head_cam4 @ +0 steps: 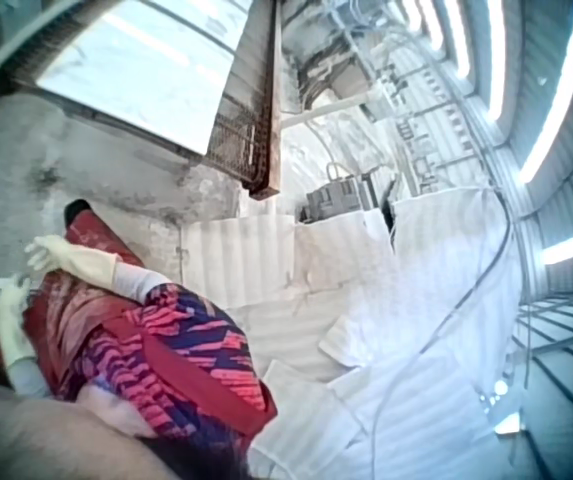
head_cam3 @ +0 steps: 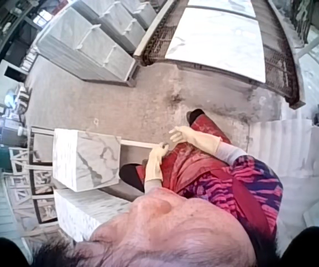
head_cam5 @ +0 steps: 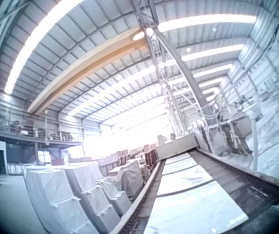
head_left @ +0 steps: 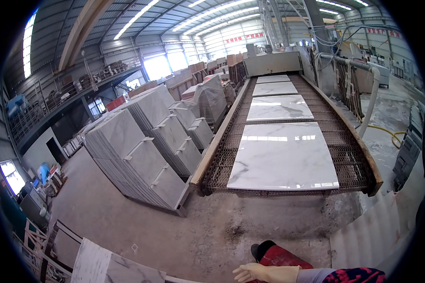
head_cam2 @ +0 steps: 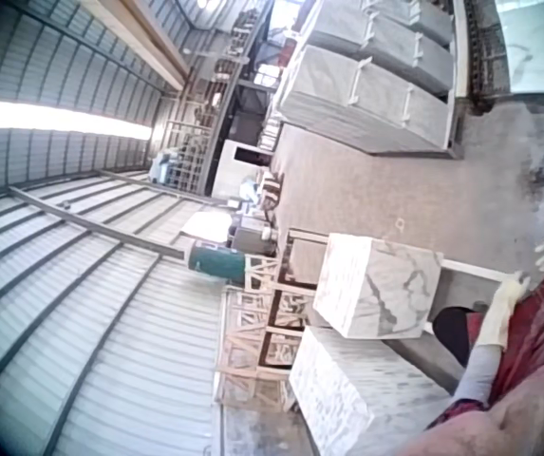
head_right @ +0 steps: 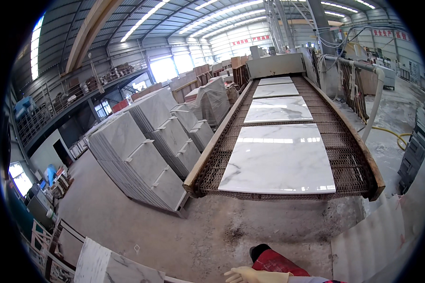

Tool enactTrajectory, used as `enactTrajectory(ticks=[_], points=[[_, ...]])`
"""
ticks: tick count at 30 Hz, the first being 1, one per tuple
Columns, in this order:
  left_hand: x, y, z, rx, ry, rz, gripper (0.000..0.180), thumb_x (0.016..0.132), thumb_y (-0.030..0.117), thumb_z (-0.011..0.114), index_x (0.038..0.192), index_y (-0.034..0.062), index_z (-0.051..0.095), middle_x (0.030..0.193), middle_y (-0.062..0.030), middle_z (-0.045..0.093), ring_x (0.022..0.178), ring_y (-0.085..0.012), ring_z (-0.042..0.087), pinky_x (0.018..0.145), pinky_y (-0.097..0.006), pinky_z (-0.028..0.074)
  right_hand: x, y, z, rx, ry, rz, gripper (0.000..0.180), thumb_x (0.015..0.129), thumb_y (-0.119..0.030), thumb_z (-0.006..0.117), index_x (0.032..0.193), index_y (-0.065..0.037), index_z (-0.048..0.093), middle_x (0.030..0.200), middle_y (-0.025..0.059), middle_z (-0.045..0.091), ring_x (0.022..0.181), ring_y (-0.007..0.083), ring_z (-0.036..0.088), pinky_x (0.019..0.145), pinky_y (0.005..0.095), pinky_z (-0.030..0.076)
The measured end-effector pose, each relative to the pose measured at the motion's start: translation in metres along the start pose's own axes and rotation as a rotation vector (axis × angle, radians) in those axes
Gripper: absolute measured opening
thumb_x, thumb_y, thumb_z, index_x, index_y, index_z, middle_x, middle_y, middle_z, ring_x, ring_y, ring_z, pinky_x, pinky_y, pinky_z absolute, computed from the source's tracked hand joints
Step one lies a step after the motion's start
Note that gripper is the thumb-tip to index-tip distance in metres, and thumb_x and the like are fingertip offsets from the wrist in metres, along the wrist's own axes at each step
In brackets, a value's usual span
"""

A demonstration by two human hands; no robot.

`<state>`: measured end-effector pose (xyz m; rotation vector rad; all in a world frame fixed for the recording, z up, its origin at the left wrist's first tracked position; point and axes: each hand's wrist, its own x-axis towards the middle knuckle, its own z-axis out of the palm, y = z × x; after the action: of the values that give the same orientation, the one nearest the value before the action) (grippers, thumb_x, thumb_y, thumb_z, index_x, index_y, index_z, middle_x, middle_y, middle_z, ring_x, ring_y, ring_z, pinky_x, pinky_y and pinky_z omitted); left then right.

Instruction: The person repeatedly picks up large white marble-patterned tiles from a stack and places them onto a moving conveyor belt. The person handles the tiles one at a time, positioning them carefully on the belt as it transports them down the line.

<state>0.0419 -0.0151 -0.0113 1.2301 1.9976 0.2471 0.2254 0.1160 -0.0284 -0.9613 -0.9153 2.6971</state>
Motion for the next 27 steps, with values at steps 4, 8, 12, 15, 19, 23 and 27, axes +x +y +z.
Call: enactTrajectory(ticks=[4, 8, 12, 15, 19, 23, 27], points=[[-0.006, 0.003, -0.001, -0.018, -0.067, 0.0, 0.045, 0.088, 0.043, 0.054, 0.122, 0.0148, 0.063, 0.112, -0.0217, 0.066, 0.106, -0.0347, 0.063, 0.089, -0.041, 0.05, 0.007, 0.008, -0.004, 0.006, -0.027, 0.003, 0.046, 0.096, -0.046, 0.048, 0.124, -0.011, 0.061, 0.109, 0.0156, 0.069, 0.093, 0.0277, 0.068, 0.083, 0.0437, 0.054], [-0.001, -0.004, 0.002, -0.03, -0.019, -0.042, 0.047, 0.089, 0.043, 0.054, 0.123, 0.0127, 0.062, 0.112, -0.0223, 0.065, 0.106, -0.035, 0.063, 0.089, -0.041, 0.05, 0.011, 0.012, -0.008, 0.029, -0.028, 0.001, 0.047, 0.096, -0.046, 0.049, 0.125, -0.011, 0.061, 0.109, 0.0161, 0.068, 0.093, 0.0289, 0.068, 0.084, 0.0446, 0.054], [-0.008, 0.007, -0.005, -0.04, -0.045, -0.056, 0.048, 0.089, 0.042, 0.053, 0.123, 0.0103, 0.062, 0.113, -0.0223, 0.065, 0.108, -0.0349, 0.062, 0.091, -0.041, 0.049, 0.01, 0.012, -0.009, 0.044, -0.005, 0.015, 0.047, 0.096, -0.045, 0.048, 0.125, -0.011, 0.061, 0.109, 0.0163, 0.068, 0.093, 0.0294, 0.068, 0.084, 0.0448, 0.054], [-0.012, 0.014, -0.009, -0.054, -0.074, -0.046, 0.047, 0.089, 0.042, 0.053, 0.123, 0.0098, 0.062, 0.115, -0.022, 0.065, 0.11, -0.0349, 0.061, 0.093, -0.04, 0.048, 0.011, 0.012, -0.008, 0.038, 0.008, 0.03, 0.046, 0.097, -0.045, 0.047, 0.125, -0.011, 0.061, 0.109, 0.0164, 0.068, 0.093, 0.0294, 0.067, 0.084, 0.0447, 0.054], [0.002, -0.007, 0.005, -0.013, -0.057, 0.031, 0.046, 0.089, 0.041, 0.053, 0.121, 0.0094, 0.063, 0.116, -0.022, 0.064, 0.112, -0.0353, 0.06, 0.094, -0.041, 0.048, 0.013, 0.01, -0.008, 0.025, 0.033, 0.054, 0.044, 0.098, -0.044, 0.046, 0.125, -0.012, 0.061, 0.11, 0.0164, 0.068, 0.093, 0.0292, 0.067, 0.083, 0.0443, 0.054], [0.006, -0.007, 0.007, -0.016, -0.063, 0.035, 0.046, 0.089, 0.041, 0.053, 0.121, 0.0084, 0.063, 0.116, -0.0222, 0.064, 0.113, -0.0354, 0.059, 0.095, -0.041, 0.047, 0.014, 0.011, -0.011, 0.018, 0.04, 0.056, 0.044, 0.098, -0.043, 0.045, 0.125, -0.012, 0.06, 0.11, 0.0162, 0.068, 0.093, 0.0293, 0.067, 0.083, 0.0441, 0.054], [0.005, -0.004, 0.006, -0.012, -0.06, 0.02, 0.046, 0.089, 0.041, 0.054, 0.121, 0.0101, 0.063, 0.116, -0.0221, 0.064, 0.111, -0.0353, 0.061, 0.093, -0.041, 0.048, 0.012, 0.009, -0.01, 0.03, 0.062, 0.066, 0.044, 0.098, -0.044, 0.044, 0.125, -0.012, 0.061, 0.111, 0.0163, 0.067, 0.095, 0.03, 0.067, 0.085, 0.0449, 0.053]])
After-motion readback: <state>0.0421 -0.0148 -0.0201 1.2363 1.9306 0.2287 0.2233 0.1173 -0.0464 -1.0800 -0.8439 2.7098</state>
